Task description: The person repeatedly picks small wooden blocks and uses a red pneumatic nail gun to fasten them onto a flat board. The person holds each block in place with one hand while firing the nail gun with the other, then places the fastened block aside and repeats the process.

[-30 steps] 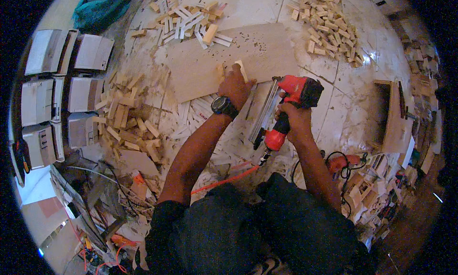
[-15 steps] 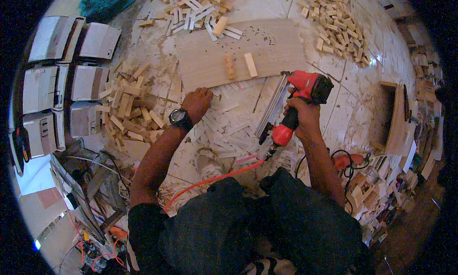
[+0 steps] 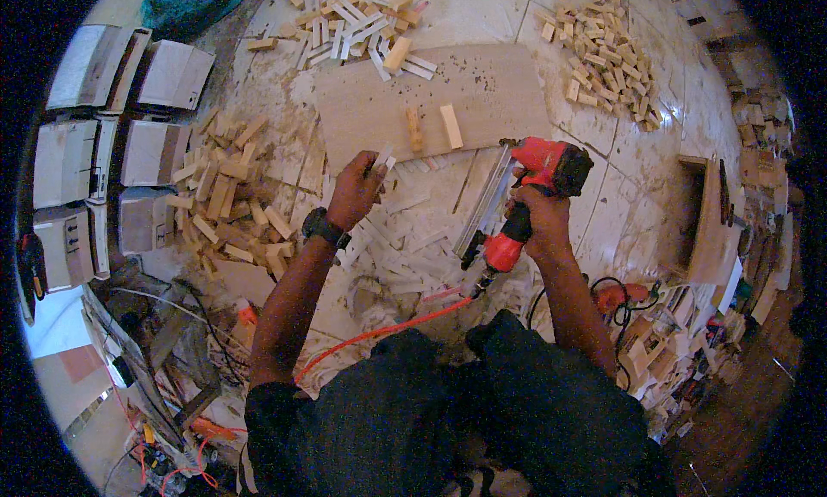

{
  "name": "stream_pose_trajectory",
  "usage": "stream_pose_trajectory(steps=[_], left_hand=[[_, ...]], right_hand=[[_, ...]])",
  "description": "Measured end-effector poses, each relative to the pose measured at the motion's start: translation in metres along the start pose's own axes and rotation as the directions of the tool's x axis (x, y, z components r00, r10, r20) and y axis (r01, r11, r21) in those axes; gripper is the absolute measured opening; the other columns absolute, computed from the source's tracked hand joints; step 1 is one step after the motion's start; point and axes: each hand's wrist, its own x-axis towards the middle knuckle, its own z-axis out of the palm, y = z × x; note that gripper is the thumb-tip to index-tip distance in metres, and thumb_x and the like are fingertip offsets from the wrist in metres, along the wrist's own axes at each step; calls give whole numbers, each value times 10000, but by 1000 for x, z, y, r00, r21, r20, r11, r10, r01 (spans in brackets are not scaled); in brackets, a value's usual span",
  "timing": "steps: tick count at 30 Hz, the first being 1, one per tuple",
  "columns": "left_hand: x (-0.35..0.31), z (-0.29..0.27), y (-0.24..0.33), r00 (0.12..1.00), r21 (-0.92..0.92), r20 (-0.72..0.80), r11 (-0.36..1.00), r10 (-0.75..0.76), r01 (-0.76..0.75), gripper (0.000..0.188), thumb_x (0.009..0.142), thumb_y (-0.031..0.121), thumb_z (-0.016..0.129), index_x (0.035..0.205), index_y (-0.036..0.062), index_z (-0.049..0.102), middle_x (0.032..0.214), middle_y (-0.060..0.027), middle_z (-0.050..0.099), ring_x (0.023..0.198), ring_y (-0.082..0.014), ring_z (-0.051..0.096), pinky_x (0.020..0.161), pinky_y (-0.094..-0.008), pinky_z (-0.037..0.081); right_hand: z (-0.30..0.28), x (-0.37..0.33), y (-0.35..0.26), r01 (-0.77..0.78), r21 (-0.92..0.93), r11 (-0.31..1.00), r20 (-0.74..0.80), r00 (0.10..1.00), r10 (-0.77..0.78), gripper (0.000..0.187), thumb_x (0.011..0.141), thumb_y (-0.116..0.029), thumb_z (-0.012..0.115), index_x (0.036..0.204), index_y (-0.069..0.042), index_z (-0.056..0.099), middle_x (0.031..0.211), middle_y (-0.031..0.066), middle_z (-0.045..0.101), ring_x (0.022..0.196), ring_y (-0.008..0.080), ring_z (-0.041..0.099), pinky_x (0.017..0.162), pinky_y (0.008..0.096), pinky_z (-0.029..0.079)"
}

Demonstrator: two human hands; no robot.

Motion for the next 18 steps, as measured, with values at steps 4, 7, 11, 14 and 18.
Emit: stream_pose_trajectory(steps=[4, 7, 11, 14, 18], left_hand=[[31, 0, 8, 999, -210, 41, 977, 34, -25, 188, 853, 135, 592, 995, 15, 563, 789, -59, 630, 663, -116, 606, 529, -260, 455], [48, -3, 13, 1000, -287, -9, 958, -1, -1, 202, 813, 127, 644, 963, 5, 584, 799, -57, 640, 681, -121, 615, 546, -246, 449], [64, -2, 12, 996, -315, -44, 947, -76, 59, 212, 782, 138, 681, 933, 11, 605, 795, -62, 646, 677, -117, 610, 581, -247, 472], [74, 2, 4, 996, -284, -88, 959, -9, -16, 218, 784, 153, 684, 927, 8, 607, 782, -57, 641, 660, -114, 603, 595, -254, 486], [81, 5, -5, 992, -174, -113, 982, 51, -70, 198, 796, 153, 674, 902, -2, 610, 770, -52, 634, 639, -110, 586, 605, -258, 490]], right_hand=[[6, 1, -1, -7, -7, 1000, 46, 999, 8, 338, 685, 35, 610, 1013, -27, 559, 786, 56, 589, 549, 152, 562, 495, 292, 497], [11, 3, 0, -11, -1, 1000, 64, 998, 11, 341, 683, 34, 618, 1014, -27, 566, 763, 50, 579, 544, 153, 562, 495, 289, 496], [17, 4, 2, -2, -53, 999, 45, 999, 4, 349, 686, 31, 625, 1025, -33, 570, 739, 46, 571, 542, 153, 564, 493, 293, 496], [23, 5, 2, 1, -97, 995, 80, 997, 6, 295, 706, 8, 629, 989, -41, 561, 702, 61, 586, 542, 168, 585, 493, 303, 509], [37, 5, 0, -29, -162, 986, 128, 990, 50, 267, 707, -11, 632, 959, -47, 549, 695, 59, 587, 547, 168, 590, 496, 304, 507]])
